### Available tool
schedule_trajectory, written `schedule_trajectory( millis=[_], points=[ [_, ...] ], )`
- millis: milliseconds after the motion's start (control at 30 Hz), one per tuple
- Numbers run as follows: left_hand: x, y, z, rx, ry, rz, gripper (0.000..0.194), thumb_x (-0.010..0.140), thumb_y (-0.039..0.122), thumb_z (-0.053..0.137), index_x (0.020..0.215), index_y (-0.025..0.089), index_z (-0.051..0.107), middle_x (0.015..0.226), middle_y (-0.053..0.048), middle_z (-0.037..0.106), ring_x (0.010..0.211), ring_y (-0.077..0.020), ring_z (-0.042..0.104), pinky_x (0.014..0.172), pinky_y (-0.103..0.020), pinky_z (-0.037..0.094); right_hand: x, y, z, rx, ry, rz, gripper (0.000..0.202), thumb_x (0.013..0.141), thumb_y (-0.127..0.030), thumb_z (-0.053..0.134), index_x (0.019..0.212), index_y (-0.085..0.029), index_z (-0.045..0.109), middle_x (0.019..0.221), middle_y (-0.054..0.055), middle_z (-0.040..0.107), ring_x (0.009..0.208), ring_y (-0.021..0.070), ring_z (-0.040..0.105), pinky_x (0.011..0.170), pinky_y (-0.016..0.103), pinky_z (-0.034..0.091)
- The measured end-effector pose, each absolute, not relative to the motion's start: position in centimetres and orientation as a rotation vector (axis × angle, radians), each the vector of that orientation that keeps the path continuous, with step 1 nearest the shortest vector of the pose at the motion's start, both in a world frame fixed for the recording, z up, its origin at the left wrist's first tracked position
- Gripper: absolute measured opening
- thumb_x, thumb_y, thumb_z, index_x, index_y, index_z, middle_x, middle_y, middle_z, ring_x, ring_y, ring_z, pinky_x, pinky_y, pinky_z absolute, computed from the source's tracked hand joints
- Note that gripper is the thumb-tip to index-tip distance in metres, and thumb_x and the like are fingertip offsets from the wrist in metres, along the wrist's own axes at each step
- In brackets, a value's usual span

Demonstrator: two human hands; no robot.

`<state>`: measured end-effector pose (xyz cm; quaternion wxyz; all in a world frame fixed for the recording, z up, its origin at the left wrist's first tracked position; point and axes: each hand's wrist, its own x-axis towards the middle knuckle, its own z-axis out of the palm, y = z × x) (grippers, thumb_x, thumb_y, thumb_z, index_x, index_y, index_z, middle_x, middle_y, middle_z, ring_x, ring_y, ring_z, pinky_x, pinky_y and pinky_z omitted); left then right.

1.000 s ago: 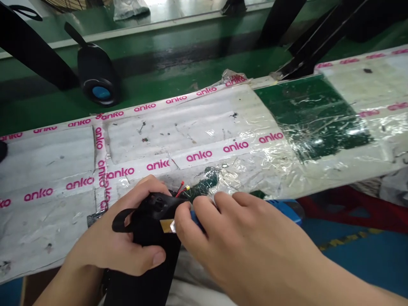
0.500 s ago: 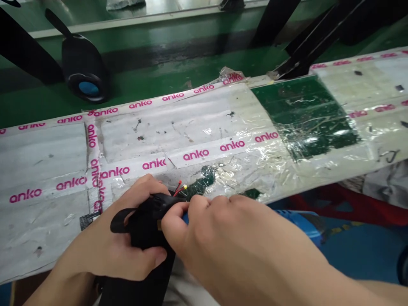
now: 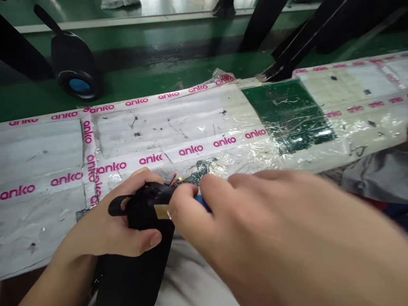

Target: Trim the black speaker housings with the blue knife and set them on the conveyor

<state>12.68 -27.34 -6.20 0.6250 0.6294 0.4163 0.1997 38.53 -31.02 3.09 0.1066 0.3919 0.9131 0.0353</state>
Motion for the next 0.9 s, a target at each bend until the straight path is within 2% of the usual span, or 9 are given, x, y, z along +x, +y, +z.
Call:
schedule_trajectory(
  millis=[167, 300, 400, 667, 900],
  points=[
    [12.7, -27.5, -6.5, 1.449, 0.934, 0.486, 0.052, 0.064, 0.022, 0.087, 0.111, 0.032, 0.067, 0.106, 0.001, 0.064, 0.101, -0.0273, 0.064, 0.081, -0.038, 0.052, 36.9, -31.9, 0.6, 1.186, 2.72, 0.157, 0.03, 0.086, -0.022, 0.066, 0.116, -0.022, 0.063, 0.072, 0.0, 0.061, 0.055, 0.018, 0.048, 0.059, 0.034, 0.027],
    [12.9, -27.5, -6.4, 1.457, 0.944, 0.49, 0.052, 0.062, 0.018, 0.085, 0.109, 0.032, 0.067, 0.106, 0.002, 0.064, 0.099, -0.026, 0.064, 0.09, -0.041, 0.052, 36.7, -32.0, -1.4, 1.231, 2.847, 0.113, 0.038, 0.072, -0.013, 0.065, 0.107, -0.024, 0.057, 0.072, -0.005, 0.059, 0.052, 0.017, 0.05, 0.056, 0.035, 0.029],
    [13.0, -27.5, -6.2, 1.448, 0.948, 0.491, 0.054, 0.06, 0.017, 0.085, 0.108, 0.032, 0.066, 0.107, 0.002, 0.064, 0.099, -0.0263, 0.063, 0.091, -0.042, 0.053, 36.7, -31.9, -1.9, 1.273, 2.901, 0.083, 0.043, 0.064, -0.011, 0.065, 0.103, -0.026, 0.053, 0.071, -0.007, 0.057, 0.05, 0.0172, 0.052, 0.052, 0.036, 0.03],
    [13.2, -27.6, -6.3, 1.473, 0.965, 0.514, 0.057, 0.058, 0.014, 0.083, 0.109, 0.029, 0.065, 0.109, 0.001, 0.064, 0.097, -0.0247, 0.064, 0.094, -0.043, 0.055, 36.0, -31.3, -1.8, 1.256, 2.856, 0.028, 0.046, 0.059, -0.01, 0.067, 0.102, -0.026, 0.059, 0.069, -0.007, 0.059, 0.047, 0.0181, 0.057, 0.049, 0.035, 0.033],
    [13.3, -27.7, -6.3, 1.594, 0.979, 0.532, 0.055, 0.058, 0.012, 0.08, 0.109, 0.027, 0.065, 0.104, 0.001, 0.064, 0.092, -0.0223, 0.064, 0.084, -0.037, 0.055, 35.7, -30.6, -0.5, 1.25, 2.86, -0.156, 0.039, 0.053, -0.007, 0.065, 0.084, -0.027, 0.054, 0.058, -0.007, 0.052, 0.034, 0.0173, 0.045, 0.042, 0.035, 0.019]
  ],
)
